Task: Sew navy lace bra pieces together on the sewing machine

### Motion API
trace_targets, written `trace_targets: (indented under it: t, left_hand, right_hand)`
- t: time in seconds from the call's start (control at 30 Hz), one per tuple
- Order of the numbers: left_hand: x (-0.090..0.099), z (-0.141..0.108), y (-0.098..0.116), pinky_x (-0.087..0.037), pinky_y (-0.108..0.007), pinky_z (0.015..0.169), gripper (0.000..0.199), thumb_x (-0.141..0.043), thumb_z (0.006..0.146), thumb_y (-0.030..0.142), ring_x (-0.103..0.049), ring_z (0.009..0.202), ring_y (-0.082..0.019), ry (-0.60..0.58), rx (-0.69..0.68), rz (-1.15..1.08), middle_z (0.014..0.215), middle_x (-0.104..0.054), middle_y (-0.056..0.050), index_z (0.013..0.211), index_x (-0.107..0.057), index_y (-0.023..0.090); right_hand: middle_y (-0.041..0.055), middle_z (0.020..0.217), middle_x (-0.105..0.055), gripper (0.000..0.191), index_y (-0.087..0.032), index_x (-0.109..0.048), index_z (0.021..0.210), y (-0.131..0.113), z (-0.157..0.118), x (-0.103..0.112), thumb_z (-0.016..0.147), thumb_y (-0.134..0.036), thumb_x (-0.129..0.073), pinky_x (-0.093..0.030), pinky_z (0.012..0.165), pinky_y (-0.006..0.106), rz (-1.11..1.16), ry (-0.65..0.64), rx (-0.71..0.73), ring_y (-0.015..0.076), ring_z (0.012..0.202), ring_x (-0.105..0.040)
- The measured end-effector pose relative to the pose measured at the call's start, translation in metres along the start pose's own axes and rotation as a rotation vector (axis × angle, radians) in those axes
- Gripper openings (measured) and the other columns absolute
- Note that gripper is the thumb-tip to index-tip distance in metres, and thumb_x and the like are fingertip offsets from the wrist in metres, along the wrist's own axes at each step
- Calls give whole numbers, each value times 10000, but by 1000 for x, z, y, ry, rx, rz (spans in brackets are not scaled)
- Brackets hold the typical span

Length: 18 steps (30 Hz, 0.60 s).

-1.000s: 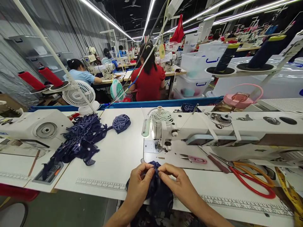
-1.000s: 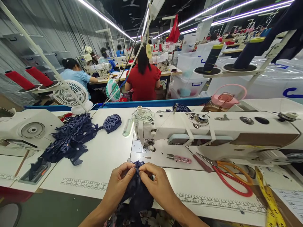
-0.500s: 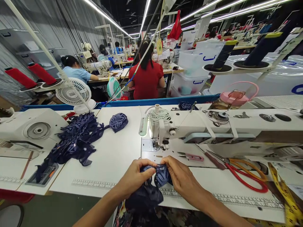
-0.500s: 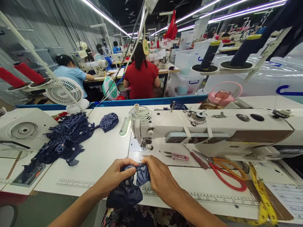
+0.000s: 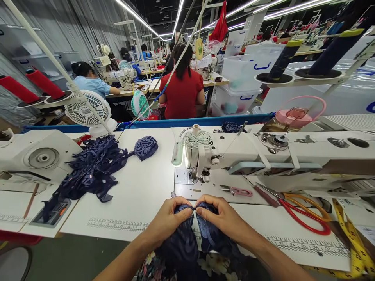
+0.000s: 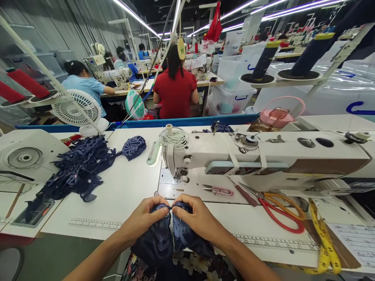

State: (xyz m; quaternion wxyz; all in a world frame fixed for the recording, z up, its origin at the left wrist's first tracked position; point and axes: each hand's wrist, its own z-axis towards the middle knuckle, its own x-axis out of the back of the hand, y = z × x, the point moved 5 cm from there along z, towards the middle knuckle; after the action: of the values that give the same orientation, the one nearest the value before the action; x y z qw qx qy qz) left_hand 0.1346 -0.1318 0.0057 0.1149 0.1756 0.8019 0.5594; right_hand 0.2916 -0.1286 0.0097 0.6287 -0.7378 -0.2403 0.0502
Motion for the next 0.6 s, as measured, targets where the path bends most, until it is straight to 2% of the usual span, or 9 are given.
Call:
trace_targets:
  t: [0.13,0.23,0.3,0.37,0.43,0.47,0.53,0.6]
  left_hand:
    - [2,0,-1,-369,-229,632,264,-628,793,382,-474,676,-122,-1,9,-4,737,-537,14,884,-635,135]
    - [9,-1,-3,-359,-229,609,176,-592,804,311,-472,647,-122,62,-30,127,699,-532,26,882,-632,158]
    - [17,-2,-1,-353,-243,624,112,-567,811,259,-489,660,-133,187,-104,318,705,-560,20,854,-627,176]
    - [28,-5,4,-348,-264,659,84,-544,830,234,-510,696,-146,369,-191,527,742,-591,7,817,-612,186]
    - [36,-8,7,-342,-273,665,126,-511,871,252,-510,691,-145,517,-222,599,745,-591,7,797,-592,191]
    - [39,-10,7,-346,-270,654,166,-491,896,279,-504,675,-140,547,-221,552,729,-582,11,790,-585,192]
    - [40,-11,5,-379,-255,651,254,-453,937,362,-519,686,-138,510,-223,338,727,-587,11,813,-595,192]
    - [38,-14,4,-432,-248,701,291,-483,930,440,-565,774,-151,433,-241,101,825,-636,-11,921,-623,184]
  right_hand:
    - [-36,749,-517,221,-189,-616,892,5,3,-5,873,-399,-549,-370,628,219,44,-9,-23,121,697,-463]
    - [-32,716,-513,238,-188,-598,843,11,9,-12,856,-420,-546,-387,625,232,-18,34,-1,136,689,-481]
    - [-25,710,-526,242,-192,-582,811,12,13,-15,841,-429,-546,-398,627,242,-106,114,36,146,685,-494]
    - [-25,687,-516,251,-200,-551,760,9,17,-18,830,-441,-553,-398,600,242,-194,200,79,143,649,-483]
    - [-28,660,-493,280,-207,-524,717,3,21,-22,834,-458,-559,-401,563,235,-234,243,124,136,609,-469]
    - [-25,655,-494,292,-208,-526,712,0,23,-26,842,-468,-558,-414,554,231,-229,244,142,136,603,-478]
    - [-1,705,-563,296,-209,-582,771,-6,27,-35,864,-487,-546,-475,589,230,-170,210,173,155,652,-551]
    - [49,878,-665,320,-207,-652,923,-13,30,-45,880,-503,-537,-542,728,252,-93,153,202,201,837,-638]
